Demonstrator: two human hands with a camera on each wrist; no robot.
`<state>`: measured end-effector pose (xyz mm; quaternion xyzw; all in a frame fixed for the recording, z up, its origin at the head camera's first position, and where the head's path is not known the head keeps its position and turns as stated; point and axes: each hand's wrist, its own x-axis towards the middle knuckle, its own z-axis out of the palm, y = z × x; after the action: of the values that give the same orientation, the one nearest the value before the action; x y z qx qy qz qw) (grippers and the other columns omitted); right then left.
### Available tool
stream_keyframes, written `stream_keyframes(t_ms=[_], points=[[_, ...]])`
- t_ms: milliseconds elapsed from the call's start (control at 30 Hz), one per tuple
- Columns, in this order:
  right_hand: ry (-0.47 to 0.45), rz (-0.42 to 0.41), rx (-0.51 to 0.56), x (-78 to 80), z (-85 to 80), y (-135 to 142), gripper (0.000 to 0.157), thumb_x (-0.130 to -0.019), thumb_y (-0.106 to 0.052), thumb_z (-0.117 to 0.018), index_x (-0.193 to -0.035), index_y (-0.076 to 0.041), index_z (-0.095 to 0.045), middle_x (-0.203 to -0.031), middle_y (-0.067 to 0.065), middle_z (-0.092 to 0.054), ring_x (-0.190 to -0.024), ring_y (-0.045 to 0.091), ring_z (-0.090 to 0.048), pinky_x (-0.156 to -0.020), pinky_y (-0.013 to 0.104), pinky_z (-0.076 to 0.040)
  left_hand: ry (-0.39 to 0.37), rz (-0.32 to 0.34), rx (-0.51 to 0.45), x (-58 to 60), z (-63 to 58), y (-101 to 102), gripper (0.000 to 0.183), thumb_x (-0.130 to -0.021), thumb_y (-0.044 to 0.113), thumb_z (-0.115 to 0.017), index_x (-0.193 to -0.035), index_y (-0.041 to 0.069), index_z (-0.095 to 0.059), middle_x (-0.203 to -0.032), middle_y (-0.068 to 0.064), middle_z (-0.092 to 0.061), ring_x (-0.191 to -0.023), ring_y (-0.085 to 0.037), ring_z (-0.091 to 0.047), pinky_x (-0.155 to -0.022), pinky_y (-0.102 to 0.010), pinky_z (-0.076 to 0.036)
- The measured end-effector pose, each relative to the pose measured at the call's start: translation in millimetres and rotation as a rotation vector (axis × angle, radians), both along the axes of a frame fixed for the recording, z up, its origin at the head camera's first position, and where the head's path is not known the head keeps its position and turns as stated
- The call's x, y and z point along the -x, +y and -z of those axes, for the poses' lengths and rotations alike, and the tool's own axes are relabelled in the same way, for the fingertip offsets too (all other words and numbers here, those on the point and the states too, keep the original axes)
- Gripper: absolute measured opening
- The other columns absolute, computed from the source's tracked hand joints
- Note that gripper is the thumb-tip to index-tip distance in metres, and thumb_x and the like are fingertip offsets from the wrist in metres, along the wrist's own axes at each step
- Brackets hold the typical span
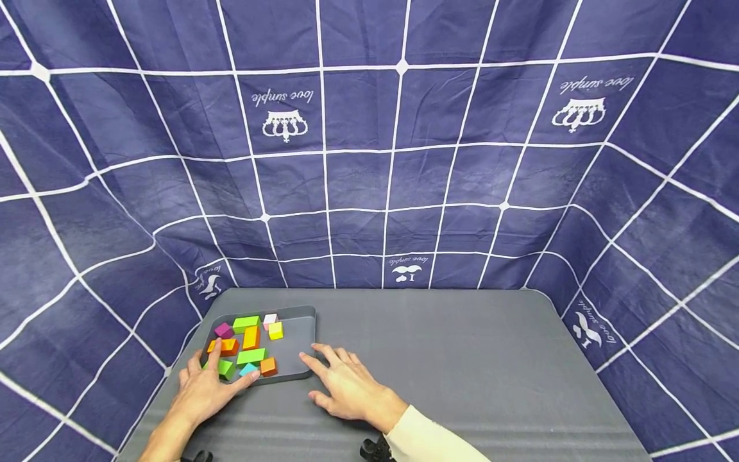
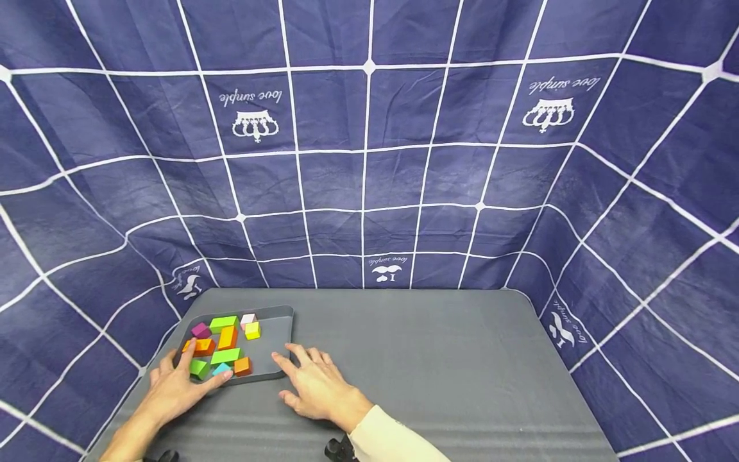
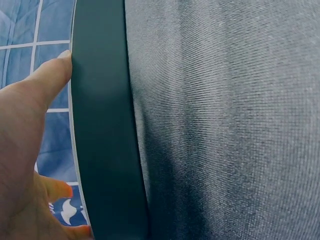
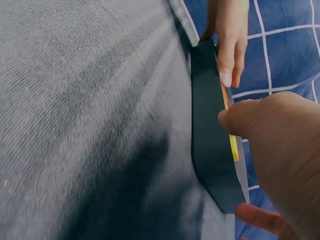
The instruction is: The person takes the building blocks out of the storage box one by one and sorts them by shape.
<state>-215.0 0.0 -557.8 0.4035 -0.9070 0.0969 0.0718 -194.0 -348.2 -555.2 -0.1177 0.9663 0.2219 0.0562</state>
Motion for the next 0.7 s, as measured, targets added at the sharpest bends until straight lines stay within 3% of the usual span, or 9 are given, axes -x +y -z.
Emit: stream_keyframes(t_ms=[300, 533, 700], points=[[0.009, -0.015, 0.000, 2.0, 3.2, -6.0, 0.064, -0.114, -0.049, -0.074, -0.173, -0.030, -0.058, -0.179, 0.001, -0.052, -0.143, 0.026, -0.068, -0.114, 0.046, -0.059, 0.014, 0.010, -0.003, 1.4, -4.5, 6.2, 0.147, -0.091, 0.087, -0.080, -0.185, 0.002, -0.006, -0.173, -0.056, -0.007, -0.145, -0.076, -0.027, -0.115, -0.091, -0.040], [0.008, -0.033, 0.007, -1.7, 10.7, 1.4, 0.054, -0.115, -0.045, -0.073, -0.165, -0.026, -0.067, -0.170, 0.002, -0.059, -0.143, 0.025, -0.068, -0.121, 0.049, -0.057, -0.013, 0.009, 0.005, -2.2, -3.8, 13.2, 0.151, -0.090, 0.088, -0.081, -0.184, 0.000, -0.004, -0.171, -0.054, -0.011, -0.144, -0.073, -0.030, -0.113, -0.090, -0.044], [0.039, -0.036, 0.032, -0.6, 11.4, 10.0, 0.044, -0.114, -0.045, -0.075, -0.155, -0.026, -0.075, -0.163, -0.001, -0.063, -0.140, 0.018, -0.068, -0.122, 0.046, -0.056, 0.011, 0.015, 0.001, -2.6, -5.0, 21.5, 0.153, -0.088, 0.089, -0.081, -0.185, 0.001, -0.002, -0.169, -0.053, -0.016, -0.145, -0.073, -0.033, -0.111, -0.089, -0.046]])
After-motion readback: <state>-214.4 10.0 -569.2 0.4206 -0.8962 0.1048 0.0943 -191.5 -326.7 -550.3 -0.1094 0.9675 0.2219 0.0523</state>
